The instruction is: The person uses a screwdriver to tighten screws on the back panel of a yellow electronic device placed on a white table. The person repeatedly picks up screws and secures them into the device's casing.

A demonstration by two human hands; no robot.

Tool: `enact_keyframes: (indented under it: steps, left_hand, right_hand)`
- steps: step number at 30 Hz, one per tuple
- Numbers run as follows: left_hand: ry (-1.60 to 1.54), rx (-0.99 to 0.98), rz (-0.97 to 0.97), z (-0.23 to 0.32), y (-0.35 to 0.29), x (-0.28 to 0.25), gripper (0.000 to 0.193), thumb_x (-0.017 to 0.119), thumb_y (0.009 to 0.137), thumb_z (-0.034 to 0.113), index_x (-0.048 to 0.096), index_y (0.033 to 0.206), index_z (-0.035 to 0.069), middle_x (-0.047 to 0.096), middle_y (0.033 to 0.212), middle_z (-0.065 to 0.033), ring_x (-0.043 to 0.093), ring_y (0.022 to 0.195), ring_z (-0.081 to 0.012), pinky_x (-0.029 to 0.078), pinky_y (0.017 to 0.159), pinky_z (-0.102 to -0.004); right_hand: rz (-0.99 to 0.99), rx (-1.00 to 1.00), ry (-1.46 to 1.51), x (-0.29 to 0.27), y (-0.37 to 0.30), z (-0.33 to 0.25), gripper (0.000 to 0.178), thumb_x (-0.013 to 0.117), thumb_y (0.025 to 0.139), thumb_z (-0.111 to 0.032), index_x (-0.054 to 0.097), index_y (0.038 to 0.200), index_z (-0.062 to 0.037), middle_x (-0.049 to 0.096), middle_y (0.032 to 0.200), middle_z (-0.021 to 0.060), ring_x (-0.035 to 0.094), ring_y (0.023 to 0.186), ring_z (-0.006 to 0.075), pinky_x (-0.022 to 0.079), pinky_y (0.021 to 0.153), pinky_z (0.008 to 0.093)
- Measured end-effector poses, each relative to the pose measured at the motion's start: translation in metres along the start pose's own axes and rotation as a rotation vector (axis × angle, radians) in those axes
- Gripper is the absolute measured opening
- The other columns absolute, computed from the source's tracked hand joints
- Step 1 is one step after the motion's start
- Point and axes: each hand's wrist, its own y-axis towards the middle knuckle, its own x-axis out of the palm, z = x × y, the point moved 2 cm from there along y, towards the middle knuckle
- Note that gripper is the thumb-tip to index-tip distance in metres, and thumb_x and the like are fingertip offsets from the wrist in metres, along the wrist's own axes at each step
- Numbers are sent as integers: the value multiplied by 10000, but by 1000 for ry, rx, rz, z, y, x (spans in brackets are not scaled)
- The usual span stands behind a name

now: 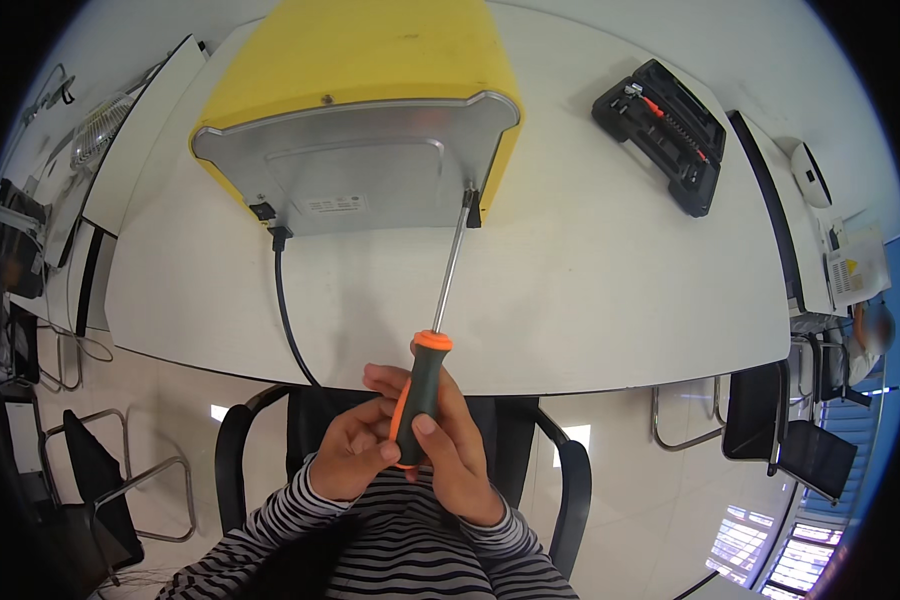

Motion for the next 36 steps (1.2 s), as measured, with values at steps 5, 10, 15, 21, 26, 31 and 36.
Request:
enact_keyframes:
  steps: [5,10,15,21,26,31,36]
  left_hand:
    - [267,319,183,4,0,-1,392,639,724,59,408,1026,-35,535,821,-65,537,730,-124,448,643,-238]
    - [1091,670,380,8,-9,6,456,728,608,73,443,953,-15,531,762,-87,537,648,-129,439,538,-228]
    - [1306,808,314,15,-6,13,434,708,647,144,454,962,-12,531,746,-110,540,604,-197,454,555,-272]
    - [86,149,-33,3,-5,4,317,437,864,166,346,1088,-40,510,929,-132,548,815,-189,456,744,-302]
    - [-104,49,-8,0,-1,-1,336,534,809,105,372,1069,-31,516,903,-122,561,765,-183,482,689,-294]
    - [631,485,304,6,0,1,379,658,699,62,412,977,-16,537,836,-99,577,709,-173,474,658,-270]
    - [1073,735,434,11,-3,7,408,705,630,56,447,938,-17,547,802,-127,590,704,-212,474,647,-269]
  right_hand:
    - [1,-122,-213,-2,-10,5,547,440,830,-59,146,1279,51,378,1202,246,414,1113,298,344,916,378]
    - [26,-59,-130,3,-5,8,547,488,814,-47,193,1266,46,431,1154,222,467,1058,275,395,876,350]
    - [107,9,-56,4,4,3,473,424,818,-98,259,1226,75,492,1063,238,516,986,308,413,851,371]
    - [35,24,26,8,6,2,464,366,833,-114,242,1238,75,464,1099,250,489,1024,320,407,857,370]
    - [-22,45,48,3,9,0,491,363,838,-144,211,1254,70,434,1134,259,476,1043,317,406,856,366]
    - [35,-75,-203,5,3,1,530,420,832,-167,204,1260,59,455,1109,248,500,1008,294,414,846,358]
    - [56,-22,-170,5,8,3,556,499,790,-81,218,1252,47,499,1037,213,526,949,265,422,836,360]
